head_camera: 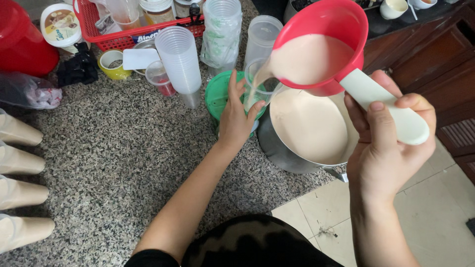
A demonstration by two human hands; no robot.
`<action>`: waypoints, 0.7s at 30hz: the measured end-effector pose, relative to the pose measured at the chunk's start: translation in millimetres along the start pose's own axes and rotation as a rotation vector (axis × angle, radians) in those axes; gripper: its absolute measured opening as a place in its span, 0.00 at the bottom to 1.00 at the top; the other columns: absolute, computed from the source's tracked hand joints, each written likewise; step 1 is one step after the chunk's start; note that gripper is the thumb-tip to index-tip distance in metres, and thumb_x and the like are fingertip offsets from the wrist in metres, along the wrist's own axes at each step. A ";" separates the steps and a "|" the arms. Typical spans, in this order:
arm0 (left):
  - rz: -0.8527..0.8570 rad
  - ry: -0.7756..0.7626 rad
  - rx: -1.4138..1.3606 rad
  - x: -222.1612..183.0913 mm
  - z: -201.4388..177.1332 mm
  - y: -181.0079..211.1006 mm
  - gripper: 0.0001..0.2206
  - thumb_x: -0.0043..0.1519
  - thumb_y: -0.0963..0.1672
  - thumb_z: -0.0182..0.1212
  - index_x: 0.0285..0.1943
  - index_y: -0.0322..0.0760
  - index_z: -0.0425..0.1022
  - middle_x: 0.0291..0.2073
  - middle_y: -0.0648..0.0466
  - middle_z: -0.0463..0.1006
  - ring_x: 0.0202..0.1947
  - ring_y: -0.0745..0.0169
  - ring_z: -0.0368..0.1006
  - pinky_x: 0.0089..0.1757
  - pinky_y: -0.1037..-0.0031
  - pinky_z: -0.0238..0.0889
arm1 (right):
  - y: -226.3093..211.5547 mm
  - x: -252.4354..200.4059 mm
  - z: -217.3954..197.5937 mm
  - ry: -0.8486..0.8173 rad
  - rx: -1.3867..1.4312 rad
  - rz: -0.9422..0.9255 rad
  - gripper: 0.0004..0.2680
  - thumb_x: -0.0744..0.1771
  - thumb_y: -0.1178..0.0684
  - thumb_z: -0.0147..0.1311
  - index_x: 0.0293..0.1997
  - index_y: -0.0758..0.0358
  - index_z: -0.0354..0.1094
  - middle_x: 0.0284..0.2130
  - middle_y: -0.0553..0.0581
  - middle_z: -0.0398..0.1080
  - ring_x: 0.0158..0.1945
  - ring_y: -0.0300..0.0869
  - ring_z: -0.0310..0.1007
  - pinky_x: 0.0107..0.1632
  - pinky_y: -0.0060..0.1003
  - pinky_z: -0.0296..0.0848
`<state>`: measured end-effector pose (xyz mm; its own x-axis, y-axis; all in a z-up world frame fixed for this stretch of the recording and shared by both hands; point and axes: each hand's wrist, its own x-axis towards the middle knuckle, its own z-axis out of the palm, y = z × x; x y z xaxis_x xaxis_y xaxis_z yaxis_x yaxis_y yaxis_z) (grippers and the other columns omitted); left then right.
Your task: The person pours a light-colored liquid from a red pitcher into multiple clear plastic cups placed on a counter and then arranges the filled cups in a row.
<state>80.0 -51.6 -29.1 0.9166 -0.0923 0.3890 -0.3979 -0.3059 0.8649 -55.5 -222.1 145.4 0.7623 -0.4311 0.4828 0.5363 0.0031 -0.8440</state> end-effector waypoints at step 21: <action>-0.018 -0.032 -0.101 -18.8 -1.3 -12.7 0.40 0.65 0.36 0.51 0.81 0.32 0.25 0.72 0.34 0.61 0.71 0.40 0.63 0.60 0.60 0.66 | 7.5 -1.5 -0.5 -0.049 -0.032 -0.081 0.08 0.74 0.67 0.48 0.56 0.64 0.54 0.65 0.74 0.64 0.64 0.56 0.74 0.62 0.46 0.77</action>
<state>67.8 -44.8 -47.0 0.9239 -0.1181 0.3641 -0.3816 -0.2106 0.9000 -52.8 -221.9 138.2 0.7343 -0.3842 0.5596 0.5854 -0.0587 -0.8086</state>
